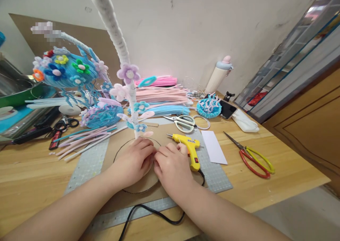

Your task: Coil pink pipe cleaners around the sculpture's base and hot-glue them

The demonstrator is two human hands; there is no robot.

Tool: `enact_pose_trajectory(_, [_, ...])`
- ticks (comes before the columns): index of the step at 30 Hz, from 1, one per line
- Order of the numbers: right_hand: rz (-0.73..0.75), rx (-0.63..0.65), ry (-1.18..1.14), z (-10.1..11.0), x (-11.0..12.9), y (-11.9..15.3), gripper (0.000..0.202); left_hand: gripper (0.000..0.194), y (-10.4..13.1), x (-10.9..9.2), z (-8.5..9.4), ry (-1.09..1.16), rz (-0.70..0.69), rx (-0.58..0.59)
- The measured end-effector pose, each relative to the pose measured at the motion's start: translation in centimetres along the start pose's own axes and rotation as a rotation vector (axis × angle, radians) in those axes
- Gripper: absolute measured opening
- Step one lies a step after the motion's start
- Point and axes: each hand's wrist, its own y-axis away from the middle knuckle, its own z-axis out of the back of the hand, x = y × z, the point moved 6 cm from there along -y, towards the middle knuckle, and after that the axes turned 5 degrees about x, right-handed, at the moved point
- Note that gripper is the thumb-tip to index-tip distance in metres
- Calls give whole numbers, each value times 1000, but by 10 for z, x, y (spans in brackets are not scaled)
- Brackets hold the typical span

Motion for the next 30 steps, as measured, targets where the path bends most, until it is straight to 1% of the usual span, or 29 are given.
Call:
enact_pose_trajectory(7, [-22, 9, -20, -1, -2, 0, 14, 11, 0, 0, 0, 8, 6, 8])
enact_pose_trajectory(10, [-23, 7, -35, -1, -3, 0, 13, 16, 0, -1, 1, 12, 7, 0])
enact_pose_trajectory(15, [-34, 15, -57, 0, -3, 1, 14, 11, -1, -2, 0, -3, -1, 16])
enact_pose_trajectory(19, [-66, 36, -66, 0, -3, 1, 14, 12, -1, -2, 0, -13, -2, 29])
enact_pose_trajectory(30, [-164, 34, -100, -3, -7, -1, 14, 11, -1, -2, 0, -12, -1, 37])
